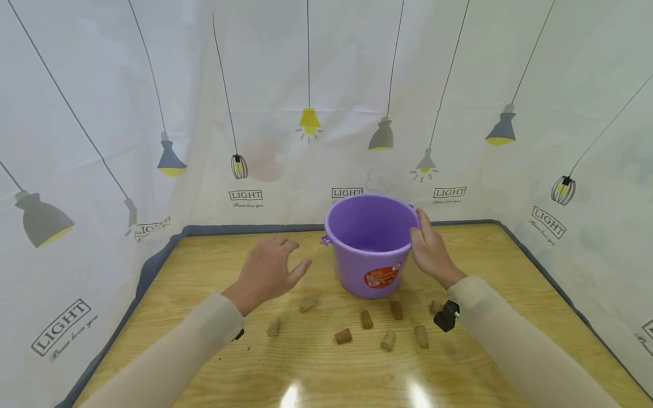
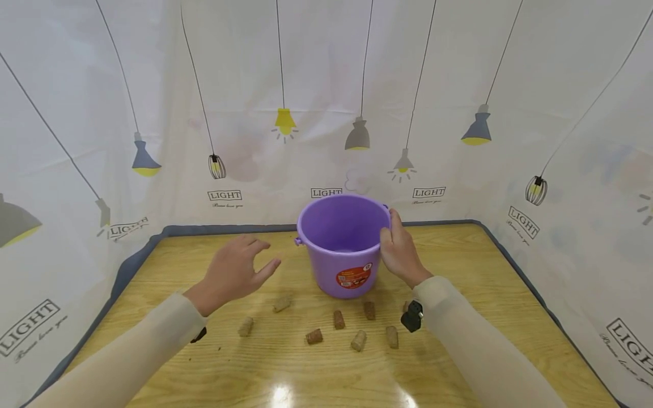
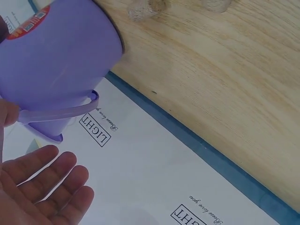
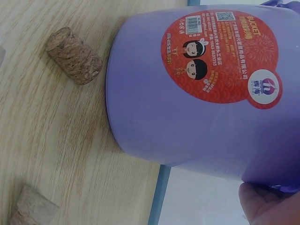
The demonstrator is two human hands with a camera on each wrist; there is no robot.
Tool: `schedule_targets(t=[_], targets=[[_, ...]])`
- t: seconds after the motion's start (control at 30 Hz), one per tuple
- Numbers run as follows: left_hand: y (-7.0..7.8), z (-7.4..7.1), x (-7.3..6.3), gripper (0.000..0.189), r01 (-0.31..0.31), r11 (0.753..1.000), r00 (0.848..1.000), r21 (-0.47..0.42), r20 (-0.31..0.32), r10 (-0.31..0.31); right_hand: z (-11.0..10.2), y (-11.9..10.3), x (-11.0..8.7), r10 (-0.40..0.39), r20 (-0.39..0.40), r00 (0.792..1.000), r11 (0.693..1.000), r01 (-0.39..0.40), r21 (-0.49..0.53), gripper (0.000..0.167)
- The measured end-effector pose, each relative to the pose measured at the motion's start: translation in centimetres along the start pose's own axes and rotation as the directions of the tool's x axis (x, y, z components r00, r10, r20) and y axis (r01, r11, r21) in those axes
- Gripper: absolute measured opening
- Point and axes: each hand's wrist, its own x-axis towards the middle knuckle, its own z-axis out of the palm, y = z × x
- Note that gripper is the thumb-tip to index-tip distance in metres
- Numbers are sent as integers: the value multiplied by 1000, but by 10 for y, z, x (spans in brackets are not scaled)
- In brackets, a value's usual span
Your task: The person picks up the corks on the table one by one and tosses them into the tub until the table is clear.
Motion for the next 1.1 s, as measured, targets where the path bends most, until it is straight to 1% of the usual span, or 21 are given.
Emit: schedule_targets(t=[0.13, 0.23, 0.43, 0.53, 0.7, 0.93, 1.1], targets=[[-2, 0, -3, 43, -11, 1000, 1000, 2, 10, 11, 0, 1, 0, -5, -3, 1000, 1000, 5, -3, 63], [-3, 0, -6, 43, -11, 1000, 999, -1, 31, 11, 0, 2, 1, -3, 1, 1000, 1000, 3, 2, 63], [-7, 1, -13, 45, 17, 1000, 992, -1, 124, -17, 0, 2, 2, -2, 10, 1000, 1000, 1, 13, 63], [-10, 1, -17, 45, 26, 1000, 988, 10, 153, -27, 0, 2, 2, -4, 7, 1000, 1000, 4, 15, 63], [-14, 2, -24, 43, 21, 1000, 985, 14, 170, -23, 0, 2, 2, -1, 6, 1000, 1000, 1, 12, 63], [-20, 5, -35, 42, -16, 1000, 983, -3, 181, 16, 1, 2, 1, -1, 13, 1000, 1000, 1, 8, 63], [-22, 5, -43, 41, -32, 999, 977, 0, 212, 31, 0, 2, 0, 5, 18, 1000, 1000, -5, 8, 64]])
